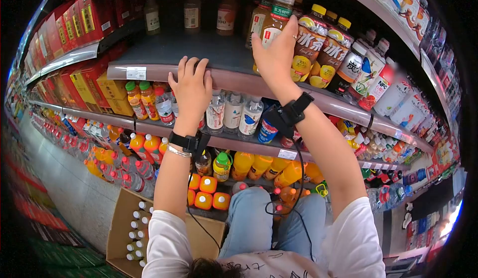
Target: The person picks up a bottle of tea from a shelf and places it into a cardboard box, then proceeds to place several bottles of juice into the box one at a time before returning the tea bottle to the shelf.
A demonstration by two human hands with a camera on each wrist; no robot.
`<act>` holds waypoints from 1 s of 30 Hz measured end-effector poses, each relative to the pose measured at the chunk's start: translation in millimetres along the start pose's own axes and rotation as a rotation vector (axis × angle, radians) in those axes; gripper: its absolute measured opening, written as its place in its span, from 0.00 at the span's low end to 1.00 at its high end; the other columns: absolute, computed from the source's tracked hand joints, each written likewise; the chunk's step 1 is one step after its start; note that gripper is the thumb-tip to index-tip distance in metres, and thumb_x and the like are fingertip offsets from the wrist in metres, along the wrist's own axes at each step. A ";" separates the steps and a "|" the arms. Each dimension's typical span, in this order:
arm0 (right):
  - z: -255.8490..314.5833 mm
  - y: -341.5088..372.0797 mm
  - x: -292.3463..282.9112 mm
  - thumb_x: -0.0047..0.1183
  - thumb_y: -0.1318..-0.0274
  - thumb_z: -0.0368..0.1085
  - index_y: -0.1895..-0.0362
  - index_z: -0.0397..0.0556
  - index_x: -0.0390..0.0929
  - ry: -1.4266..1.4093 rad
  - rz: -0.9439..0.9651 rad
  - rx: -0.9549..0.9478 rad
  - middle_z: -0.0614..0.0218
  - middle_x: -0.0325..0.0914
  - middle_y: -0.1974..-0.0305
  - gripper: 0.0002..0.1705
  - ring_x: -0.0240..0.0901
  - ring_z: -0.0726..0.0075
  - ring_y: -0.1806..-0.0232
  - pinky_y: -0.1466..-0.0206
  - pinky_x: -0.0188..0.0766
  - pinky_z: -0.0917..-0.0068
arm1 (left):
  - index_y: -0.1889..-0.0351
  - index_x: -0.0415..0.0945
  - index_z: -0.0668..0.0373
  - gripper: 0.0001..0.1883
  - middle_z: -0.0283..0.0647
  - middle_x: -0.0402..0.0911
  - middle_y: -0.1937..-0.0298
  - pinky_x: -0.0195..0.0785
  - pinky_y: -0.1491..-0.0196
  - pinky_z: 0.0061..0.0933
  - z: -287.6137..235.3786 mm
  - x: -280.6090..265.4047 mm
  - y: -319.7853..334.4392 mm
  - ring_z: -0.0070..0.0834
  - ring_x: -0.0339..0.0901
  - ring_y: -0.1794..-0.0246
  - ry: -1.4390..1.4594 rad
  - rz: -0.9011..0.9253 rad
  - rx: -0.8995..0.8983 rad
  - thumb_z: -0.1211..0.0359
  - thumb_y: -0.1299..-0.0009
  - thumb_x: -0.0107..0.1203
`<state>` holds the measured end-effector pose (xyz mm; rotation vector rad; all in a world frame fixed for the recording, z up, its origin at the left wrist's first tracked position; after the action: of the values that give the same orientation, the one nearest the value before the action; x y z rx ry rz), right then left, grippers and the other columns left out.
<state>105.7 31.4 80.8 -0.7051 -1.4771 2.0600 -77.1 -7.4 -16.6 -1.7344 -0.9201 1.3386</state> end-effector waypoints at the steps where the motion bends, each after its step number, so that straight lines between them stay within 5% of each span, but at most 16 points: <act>1: -1.1 3.5 1.3 0.64 0.53 0.36 0.33 0.29 0.47 0.056 -0.044 -0.004 0.32 0.59 0.38 0.50 0.60 0.36 0.36 0.33 0.58 0.58 | 0.45 0.75 0.49 0.16 0.35 0.73 0.42 0.50 0.37 0.64 0.0 0.3 -0.5 0.38 0.62 0.32 -0.001 -0.002 0.001 0.63 0.30 0.51; 5: -12.9 20.8 7.0 0.65 0.54 0.38 0.33 0.28 0.46 0.018 0.052 0.228 0.36 0.71 0.48 0.52 0.72 0.39 0.46 0.42 0.68 0.58 | 0.44 0.74 0.48 0.16 0.35 0.73 0.42 0.51 0.37 0.63 0.4 0.8 0.2 0.38 0.62 0.32 -0.014 -0.002 0.014 0.63 0.30 0.51; 8: -18.9 28.5 8.5 0.63 0.55 0.36 0.33 0.25 0.42 -0.118 0.168 0.410 0.30 0.66 0.44 0.53 0.67 0.33 0.42 0.37 0.64 0.57 | 0.44 0.74 0.48 0.16 0.35 0.73 0.42 0.51 0.38 0.63 1.5 1.8 -0.7 0.38 0.62 0.32 -0.012 -0.009 0.020 0.63 0.30 0.51; 14: -43.3 25.3 30.2 0.72 0.63 0.41 0.39 0.27 0.53 -0.240 0.217 0.704 0.40 0.76 0.54 0.53 0.78 0.43 0.54 0.49 0.75 0.61 | 0.44 0.74 0.49 0.16 0.35 0.73 0.42 0.52 0.38 0.64 1.5 0.7 0.0 0.39 0.62 0.32 -0.014 -0.002 0.030 0.63 0.30 0.51; 17: -52.5 22.8 37.3 0.75 0.65 0.37 0.50 0.40 0.62 -0.281 0.221 0.738 0.57 0.78 0.57 0.40 0.77 0.66 0.58 0.58 0.76 0.70 | 0.44 0.74 0.49 0.16 0.36 0.73 0.42 0.52 0.38 0.64 2.7 0.8 -0.7 0.39 0.62 0.32 -0.016 -0.004 0.033 0.63 0.30 0.51; 30: -41.6 19.7 24.2 0.73 0.66 0.36 0.54 0.40 0.71 -0.247 0.234 0.714 0.60 0.81 0.60 0.33 0.79 0.67 0.62 0.59 0.76 0.71 | 0.44 0.74 0.49 0.17 0.36 0.73 0.42 0.52 0.38 0.63 0.4 -0.1 -0.5 0.39 0.62 0.32 -0.024 0.000 0.027 0.63 0.30 0.51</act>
<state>113.6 70.7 47.6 -0.3479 -0.6777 2.6915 -77.5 -7.2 -16.2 -1.7011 -0.9111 1.3680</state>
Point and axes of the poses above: each hand's wrist, its own y-axis away from the middle knuckle, its own x-axis out of the palm, z = x × y, the point moved 3 cm from there along -y, towards the middle knuckle
